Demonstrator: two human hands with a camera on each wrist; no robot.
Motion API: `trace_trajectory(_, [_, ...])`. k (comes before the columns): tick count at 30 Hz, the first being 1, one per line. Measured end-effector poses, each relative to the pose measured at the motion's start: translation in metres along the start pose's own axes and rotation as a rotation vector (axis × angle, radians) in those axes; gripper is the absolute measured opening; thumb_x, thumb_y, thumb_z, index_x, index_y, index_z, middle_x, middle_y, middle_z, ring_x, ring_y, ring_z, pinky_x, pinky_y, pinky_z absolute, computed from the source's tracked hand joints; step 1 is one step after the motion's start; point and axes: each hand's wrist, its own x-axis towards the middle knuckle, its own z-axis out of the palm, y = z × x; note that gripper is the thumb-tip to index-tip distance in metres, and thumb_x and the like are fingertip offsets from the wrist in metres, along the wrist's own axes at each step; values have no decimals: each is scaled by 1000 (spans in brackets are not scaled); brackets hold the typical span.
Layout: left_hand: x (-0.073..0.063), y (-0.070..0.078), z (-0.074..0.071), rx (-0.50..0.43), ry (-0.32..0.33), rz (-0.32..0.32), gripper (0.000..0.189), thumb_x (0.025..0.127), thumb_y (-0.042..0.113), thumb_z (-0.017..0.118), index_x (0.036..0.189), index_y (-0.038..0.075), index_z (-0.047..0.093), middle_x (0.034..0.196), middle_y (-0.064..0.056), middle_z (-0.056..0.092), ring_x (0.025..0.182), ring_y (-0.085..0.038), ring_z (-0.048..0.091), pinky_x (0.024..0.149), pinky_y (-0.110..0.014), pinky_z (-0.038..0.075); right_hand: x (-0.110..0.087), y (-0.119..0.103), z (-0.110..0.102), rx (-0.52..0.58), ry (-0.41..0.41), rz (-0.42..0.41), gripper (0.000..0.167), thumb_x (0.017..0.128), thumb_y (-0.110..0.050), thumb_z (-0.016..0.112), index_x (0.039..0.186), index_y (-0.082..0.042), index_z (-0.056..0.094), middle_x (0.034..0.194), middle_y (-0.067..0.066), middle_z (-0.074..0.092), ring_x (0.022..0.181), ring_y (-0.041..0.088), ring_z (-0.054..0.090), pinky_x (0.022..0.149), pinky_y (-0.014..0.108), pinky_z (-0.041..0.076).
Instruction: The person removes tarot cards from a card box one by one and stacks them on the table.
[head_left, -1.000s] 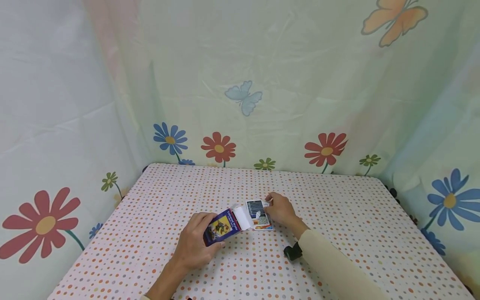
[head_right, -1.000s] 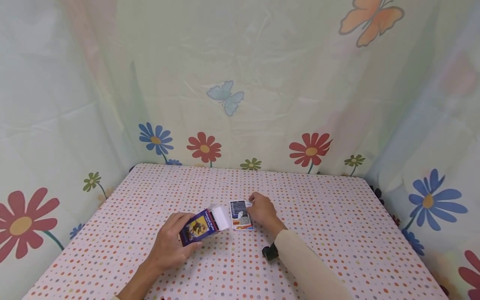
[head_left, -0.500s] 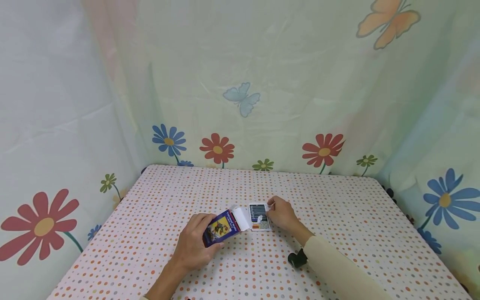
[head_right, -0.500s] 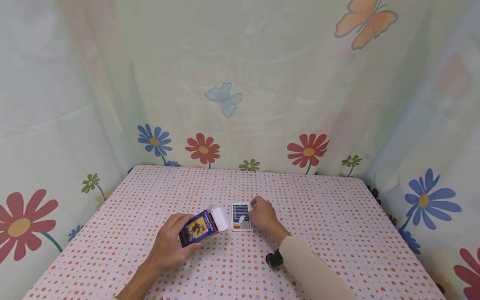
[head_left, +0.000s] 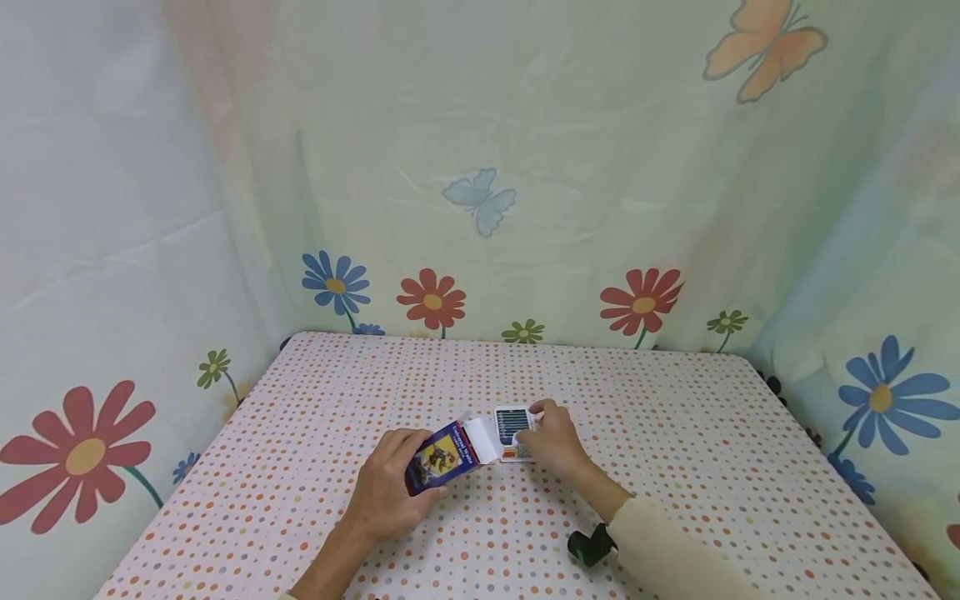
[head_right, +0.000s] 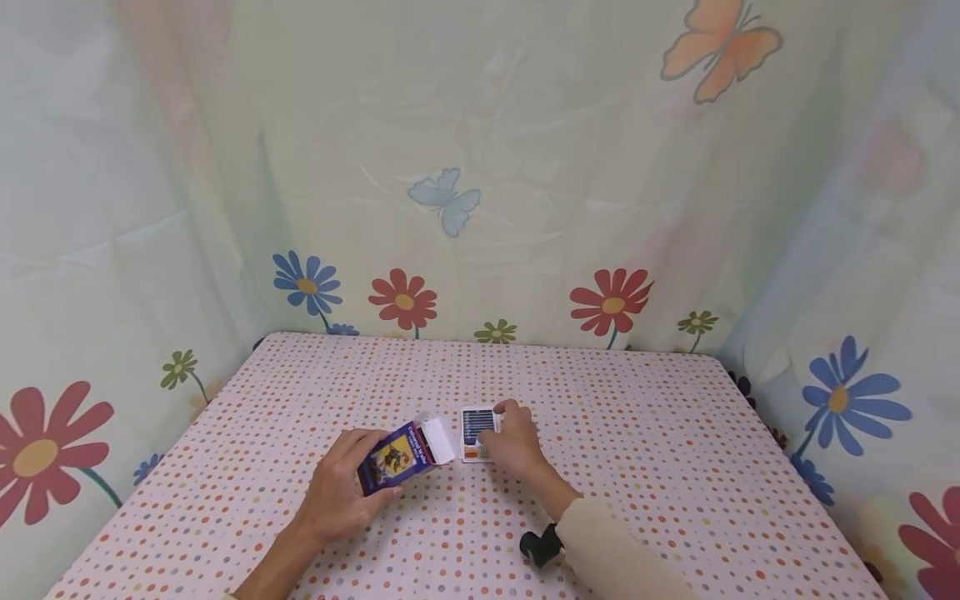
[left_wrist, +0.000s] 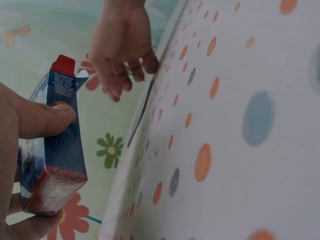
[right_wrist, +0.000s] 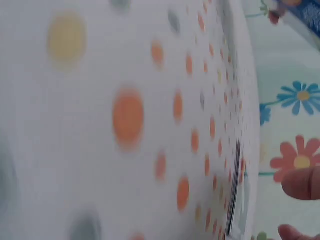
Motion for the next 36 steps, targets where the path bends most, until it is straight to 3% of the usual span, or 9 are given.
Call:
trace_trajectory(6, [-1, -1, 2, -1, -6, -1, 74, 65, 29, 95, 130, 7, 65, 122, -3, 62, 107, -14, 58, 84, -35, 55, -17, -23, 11, 8, 124, -31, 45, 82, -5, 64, 126, -2, 55, 118, 21, 53, 108, 35, 43, 81, 42, 40])
trace_trajectory(12, [-3, -2, 4, 3, -7, -7, 75, 65, 31, 96, 130, 9, 65, 122, -3, 63, 108, -15, 58, 85, -36, 55, -37, -41, 14, 181, 234, -128, 39, 78, 11, 55, 113, -5, 62, 106, 12, 57, 93, 27, 46, 75, 32, 38])
trace_trajectory(18, [-2, -1, 3, -12, -6, 8, 75, 64, 28, 97, 129, 6, 65, 121, -4, 63, 107, -15, 59, 84, -36, 56, -52, -55, 14, 318, 264, -175, 25, 77, 7, 65, 98, -6, 66, 95, 12, 61, 82, 26, 46, 68, 27, 38])
trace_trajectory(24, [-2, -2, 1, -16, 10, 15, 76, 63, 27, 97, 128, 6, 65, 120, -3, 63, 107, -14, 58, 85, -35, 55, -55, -65, 15, 325, 192, -235, 15, 81, 1, 74, 92, -7, 67, 85, 1, 62, 80, 27, 49, 68, 28, 39])
trace_trajectory(31, [-3, -2, 1, -23, 19, 17, 75, 63, 28, 97, 127, 5, 65, 120, -3, 63, 107, -13, 58, 86, -34, 55, -55, -63, 25, 200, 64, -257, 13, 86, -3, 76, 94, -7, 68, 83, -3, 63, 66, 15, 48, 56, 23, 41])
trace_trajectory(36, [-2, -3, 1, -16, 21, 44, 75, 63, 28, 96, 127, 4, 66, 119, -3, 63, 105, -13, 57, 84, -34, 55, -50, -60, 28, 136, 43, -268, 16, 85, -1, 77, 95, -7, 67, 82, -3, 64, 62, 13, 45, 52, 24, 38])
